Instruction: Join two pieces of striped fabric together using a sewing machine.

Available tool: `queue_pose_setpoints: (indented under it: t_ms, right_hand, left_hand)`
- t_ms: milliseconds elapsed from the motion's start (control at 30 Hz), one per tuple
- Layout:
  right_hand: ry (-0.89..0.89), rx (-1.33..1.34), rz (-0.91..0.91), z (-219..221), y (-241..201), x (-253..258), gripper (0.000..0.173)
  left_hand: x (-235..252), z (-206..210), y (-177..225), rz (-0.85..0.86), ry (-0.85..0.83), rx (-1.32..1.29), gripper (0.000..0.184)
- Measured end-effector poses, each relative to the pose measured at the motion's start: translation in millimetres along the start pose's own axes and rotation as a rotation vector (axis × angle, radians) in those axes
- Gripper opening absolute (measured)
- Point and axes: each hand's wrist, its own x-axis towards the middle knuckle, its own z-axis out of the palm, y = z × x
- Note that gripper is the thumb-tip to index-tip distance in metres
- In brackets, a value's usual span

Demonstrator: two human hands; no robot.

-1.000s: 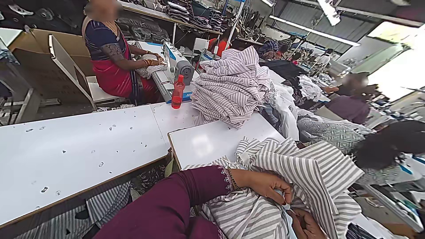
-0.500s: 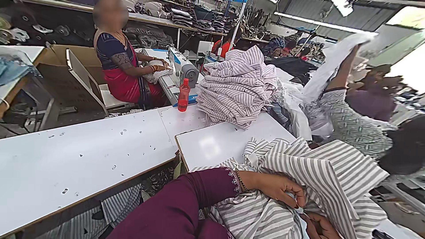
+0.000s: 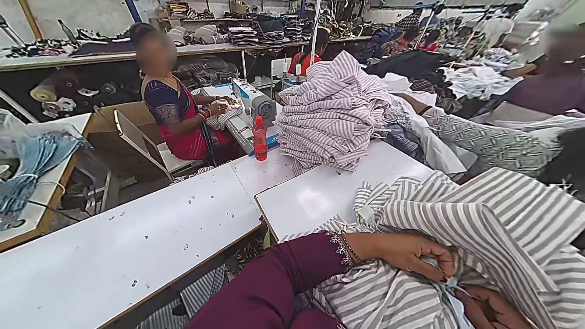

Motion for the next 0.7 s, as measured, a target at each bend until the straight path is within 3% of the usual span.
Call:
queue_pose_setpoints:
  t_ms: [700]
  right_hand:
    - [0.020, 0.050, 0.009, 0.9, 0.1, -0.8, 0.030]
  left_hand:
    - [-0.3, 0.0, -0.2, -0.029, 0.004, -0.058, 0.008]
